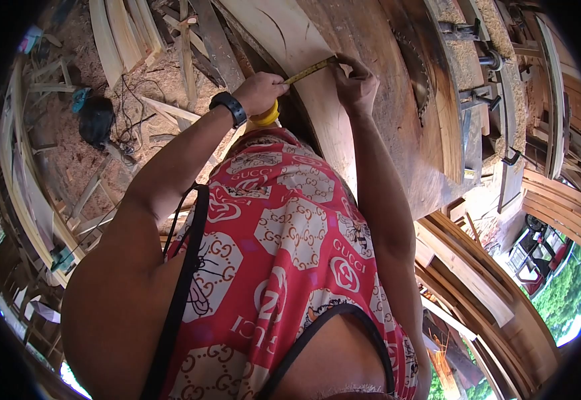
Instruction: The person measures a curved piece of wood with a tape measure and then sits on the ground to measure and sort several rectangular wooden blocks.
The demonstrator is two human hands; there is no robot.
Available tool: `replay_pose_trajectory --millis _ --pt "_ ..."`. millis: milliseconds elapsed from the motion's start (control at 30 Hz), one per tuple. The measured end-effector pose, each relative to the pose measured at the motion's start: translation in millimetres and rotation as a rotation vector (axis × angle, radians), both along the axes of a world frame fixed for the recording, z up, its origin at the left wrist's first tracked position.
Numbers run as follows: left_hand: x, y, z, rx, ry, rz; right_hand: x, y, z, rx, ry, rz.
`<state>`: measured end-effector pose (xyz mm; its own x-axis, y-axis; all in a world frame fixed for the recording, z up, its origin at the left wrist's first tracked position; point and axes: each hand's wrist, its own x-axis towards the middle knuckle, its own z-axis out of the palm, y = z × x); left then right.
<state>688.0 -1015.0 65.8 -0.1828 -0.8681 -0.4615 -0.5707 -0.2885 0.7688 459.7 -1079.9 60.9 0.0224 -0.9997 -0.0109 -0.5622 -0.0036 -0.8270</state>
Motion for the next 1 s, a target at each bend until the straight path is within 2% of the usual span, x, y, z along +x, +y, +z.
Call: replay_pose_trajectory --millis 100,167,467,1000 --pt "1 0 0 -0.036 -0.015 -0.017 0 0 -5 -0.058 -0.018 -0.001" --pt "1 -1 1 -0.015 -0.019 -0.025 0 0 1 0.030 -0.012 -0.013" --pt "1 0 7 0.005 -0.006 -0.012 1 1 4 0.048 0.056 -0.015" --pt "2 0 4 -0.017 -0.018 -0.047 2 3 9 -0.033 0.012 0.014"
